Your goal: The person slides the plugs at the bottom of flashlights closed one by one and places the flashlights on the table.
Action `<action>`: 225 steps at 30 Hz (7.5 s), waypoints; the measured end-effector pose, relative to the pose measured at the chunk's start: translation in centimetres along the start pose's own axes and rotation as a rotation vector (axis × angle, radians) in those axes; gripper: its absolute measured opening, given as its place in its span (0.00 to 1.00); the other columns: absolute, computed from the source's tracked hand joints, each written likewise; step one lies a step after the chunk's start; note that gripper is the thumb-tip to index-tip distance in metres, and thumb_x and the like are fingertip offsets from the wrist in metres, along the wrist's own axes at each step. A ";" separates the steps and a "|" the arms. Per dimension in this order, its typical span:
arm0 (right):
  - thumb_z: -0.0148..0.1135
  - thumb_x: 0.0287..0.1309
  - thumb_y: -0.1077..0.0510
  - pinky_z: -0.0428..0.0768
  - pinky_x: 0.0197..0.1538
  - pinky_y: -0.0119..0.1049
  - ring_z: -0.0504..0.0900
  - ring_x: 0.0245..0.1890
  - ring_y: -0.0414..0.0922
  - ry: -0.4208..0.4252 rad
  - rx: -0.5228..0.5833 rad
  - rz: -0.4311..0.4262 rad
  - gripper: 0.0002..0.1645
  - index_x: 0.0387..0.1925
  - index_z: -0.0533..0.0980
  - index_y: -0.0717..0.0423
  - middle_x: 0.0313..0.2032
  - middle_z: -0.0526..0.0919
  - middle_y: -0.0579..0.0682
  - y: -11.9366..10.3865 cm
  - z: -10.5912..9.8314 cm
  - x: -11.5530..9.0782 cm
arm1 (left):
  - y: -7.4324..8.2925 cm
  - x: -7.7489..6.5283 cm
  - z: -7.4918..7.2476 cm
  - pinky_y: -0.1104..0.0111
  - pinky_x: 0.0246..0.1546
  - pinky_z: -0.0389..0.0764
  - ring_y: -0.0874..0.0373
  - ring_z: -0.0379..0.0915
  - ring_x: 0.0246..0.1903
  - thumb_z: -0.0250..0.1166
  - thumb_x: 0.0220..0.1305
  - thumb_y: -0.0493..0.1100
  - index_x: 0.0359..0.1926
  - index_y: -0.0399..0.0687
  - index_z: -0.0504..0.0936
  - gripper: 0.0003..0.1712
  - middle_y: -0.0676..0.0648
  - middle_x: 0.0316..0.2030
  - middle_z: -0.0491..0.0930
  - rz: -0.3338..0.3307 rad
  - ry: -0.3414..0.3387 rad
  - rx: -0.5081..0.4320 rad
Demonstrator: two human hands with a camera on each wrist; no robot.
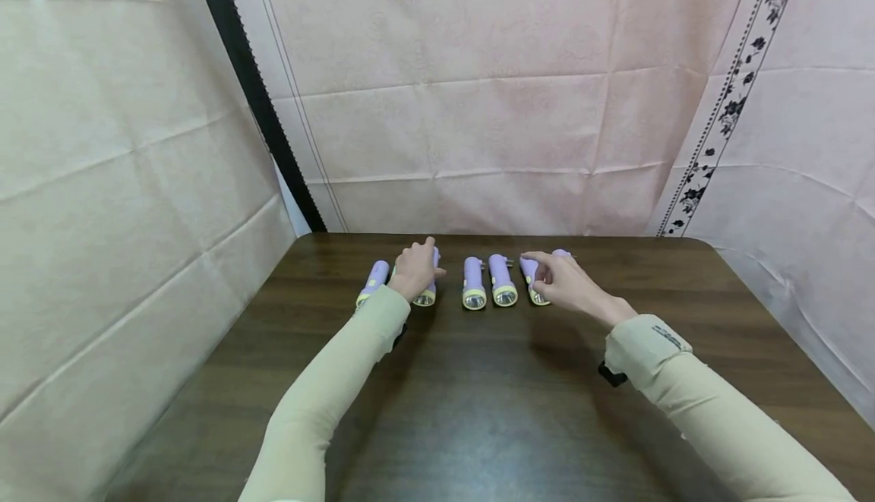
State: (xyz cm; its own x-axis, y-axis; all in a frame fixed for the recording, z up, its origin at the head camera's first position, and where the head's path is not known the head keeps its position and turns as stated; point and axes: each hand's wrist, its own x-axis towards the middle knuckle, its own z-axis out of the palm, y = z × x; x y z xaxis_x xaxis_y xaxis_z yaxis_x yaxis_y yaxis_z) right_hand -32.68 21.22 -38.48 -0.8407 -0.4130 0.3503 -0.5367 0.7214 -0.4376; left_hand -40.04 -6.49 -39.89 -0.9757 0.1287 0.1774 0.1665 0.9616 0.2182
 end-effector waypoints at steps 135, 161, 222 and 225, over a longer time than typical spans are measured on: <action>0.57 0.48 0.69 0.70 0.37 0.35 0.76 0.24 0.44 0.028 0.012 -0.078 0.34 0.62 0.72 0.59 0.27 0.82 0.49 0.5 0.3 0.4 | 8.4 -3.3 0.7 0.67 0.31 0.79 0.56 0.79 0.36 0.74 0.51 0.45 0.52 0.47 0.68 0.31 0.47 0.42 0.79 0.286 -0.006 -0.330; 0.57 0.48 0.70 0.66 0.28 0.29 0.65 0.23 0.37 0.065 -0.014 -0.127 0.35 0.63 0.71 0.58 0.23 0.71 0.49 0.0 0.9 0.2 | 8.7 -4.0 1.0 0.67 0.34 0.78 0.56 0.78 0.37 0.72 0.53 0.43 0.52 0.48 0.70 0.27 0.47 0.42 0.79 0.318 0.016 -0.347; 0.56 0.51 0.65 0.72 0.31 0.31 0.73 0.24 0.38 0.043 0.004 0.024 0.28 0.57 0.76 0.58 0.26 0.79 0.47 1.8 -0.8 -1.0 | 6.1 2.6 3.8 0.54 0.45 0.81 0.42 0.80 0.46 0.57 0.68 0.55 0.57 0.41 0.72 0.26 0.36 0.49 0.79 0.096 0.003 0.156; 0.56 0.50 0.66 0.72 0.32 0.31 0.73 0.24 0.38 0.045 0.005 0.021 0.28 0.57 0.76 0.60 0.27 0.79 0.47 2.0 -0.9 -1.0 | 7.6 2.8 4.1 0.55 0.41 0.81 0.43 0.81 0.44 0.58 0.68 0.53 0.47 0.41 0.76 0.19 0.39 0.45 0.81 0.099 -0.005 0.033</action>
State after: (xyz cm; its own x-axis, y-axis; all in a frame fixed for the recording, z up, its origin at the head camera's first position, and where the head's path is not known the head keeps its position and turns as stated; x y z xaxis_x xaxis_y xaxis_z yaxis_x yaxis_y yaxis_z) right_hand -32.90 23.60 -38.97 -0.8475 -0.3724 0.3782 -0.5198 0.7264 -0.4496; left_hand -42.08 2.12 -41.64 -0.9554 0.2245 0.1916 0.2573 0.9516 0.1679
